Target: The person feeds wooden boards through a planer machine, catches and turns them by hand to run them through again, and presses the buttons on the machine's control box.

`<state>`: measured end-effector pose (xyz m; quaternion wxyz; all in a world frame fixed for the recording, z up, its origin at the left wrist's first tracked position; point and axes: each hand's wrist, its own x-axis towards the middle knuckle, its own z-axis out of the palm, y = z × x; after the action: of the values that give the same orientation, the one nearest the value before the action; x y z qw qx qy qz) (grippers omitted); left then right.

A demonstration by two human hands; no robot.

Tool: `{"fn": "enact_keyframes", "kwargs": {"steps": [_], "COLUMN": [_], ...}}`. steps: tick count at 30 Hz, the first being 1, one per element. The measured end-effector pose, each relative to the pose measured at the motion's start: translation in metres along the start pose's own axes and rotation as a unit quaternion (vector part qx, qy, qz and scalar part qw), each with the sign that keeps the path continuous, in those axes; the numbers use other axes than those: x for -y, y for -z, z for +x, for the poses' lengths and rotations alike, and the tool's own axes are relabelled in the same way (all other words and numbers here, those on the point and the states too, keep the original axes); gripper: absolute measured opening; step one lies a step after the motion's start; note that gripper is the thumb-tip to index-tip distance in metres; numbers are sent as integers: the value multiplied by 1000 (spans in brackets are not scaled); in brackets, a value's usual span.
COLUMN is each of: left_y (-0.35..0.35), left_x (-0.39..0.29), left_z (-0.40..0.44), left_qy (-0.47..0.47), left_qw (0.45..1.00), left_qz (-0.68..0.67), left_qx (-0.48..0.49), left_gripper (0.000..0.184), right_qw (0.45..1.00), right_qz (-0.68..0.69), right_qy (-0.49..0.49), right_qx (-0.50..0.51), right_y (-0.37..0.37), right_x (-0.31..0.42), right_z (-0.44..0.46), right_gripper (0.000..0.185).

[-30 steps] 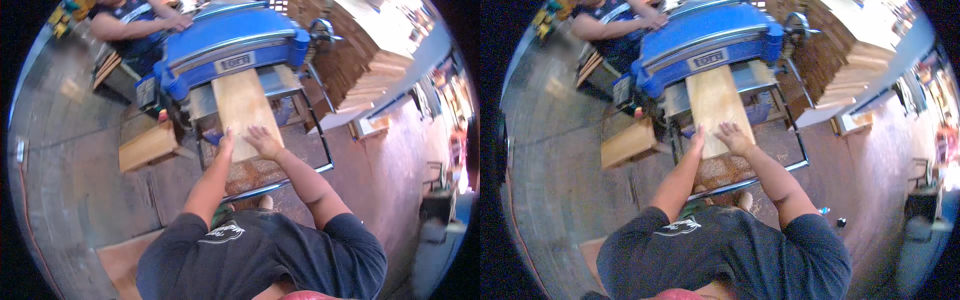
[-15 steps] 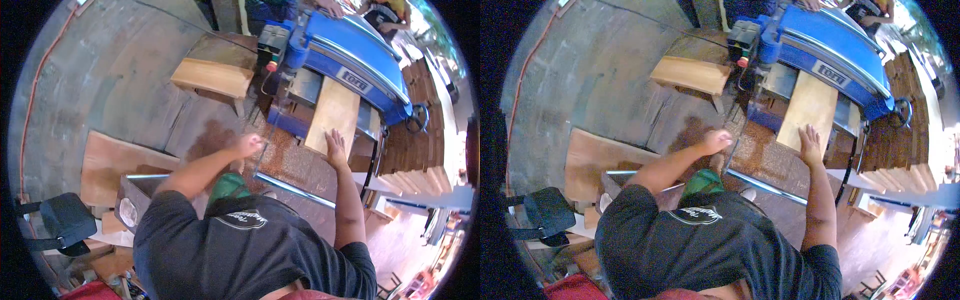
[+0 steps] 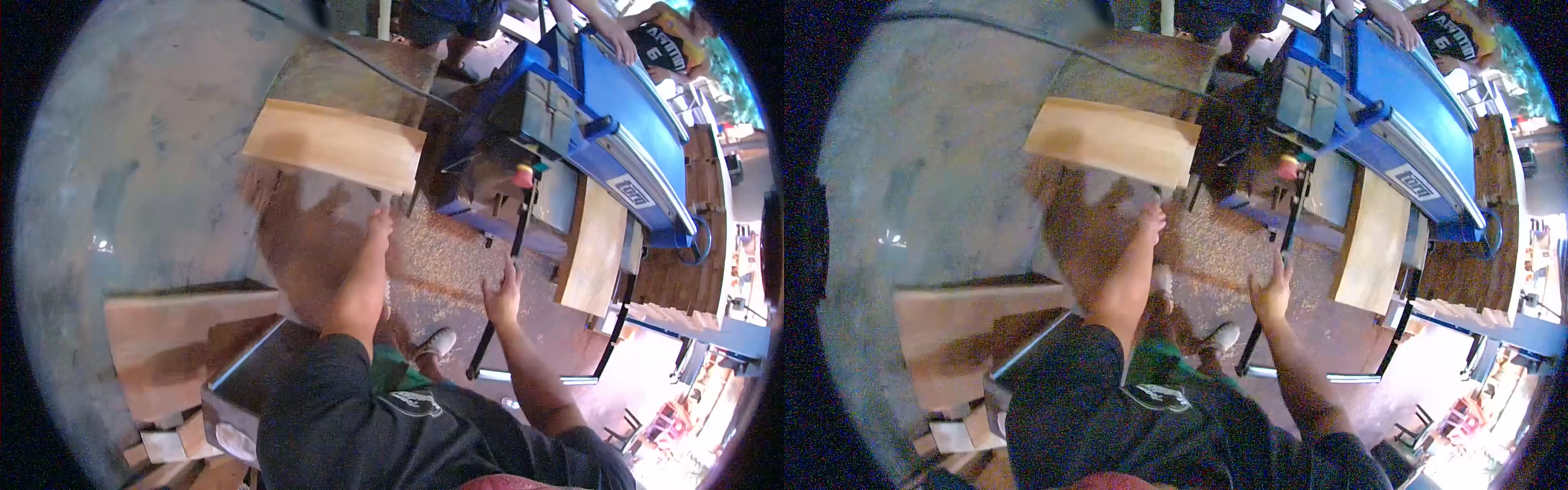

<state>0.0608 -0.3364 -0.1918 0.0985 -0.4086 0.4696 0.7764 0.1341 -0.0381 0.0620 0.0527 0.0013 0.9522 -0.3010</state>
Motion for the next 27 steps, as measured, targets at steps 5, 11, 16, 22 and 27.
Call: {"fn": "enact_keyframes", "kwargs": {"steps": [5,11,16,22,27], "left_y": [-4,37,92,144,154], "left_x": [-50,-61,-84,-127,-78], "left_z": [115,105,-8,-152,-265], "left_qy": [-47,6,-147,-136,-202], "left_qw": [966,985,980,983,976], "left_qz": [-92,11,-126,34,71], "left_qx": [-238,-174,37,-115,-31], "left_gripper": [69,75,64,53,49], "right_qw": [995,991,993,989,969], "right_qz": [-69,-85,-69,-139,-91], "right_qy": [-60,-94,-91,-10,219], "right_qx": [-27,-35,-30,-49,-71], "right_y": [-10,-6,0,2,1], "right_x": [-7,7,7,11,34], "right_z": [-2,-7,-6,-13,-29], "right_gripper": [46,42,45,69,79]}}
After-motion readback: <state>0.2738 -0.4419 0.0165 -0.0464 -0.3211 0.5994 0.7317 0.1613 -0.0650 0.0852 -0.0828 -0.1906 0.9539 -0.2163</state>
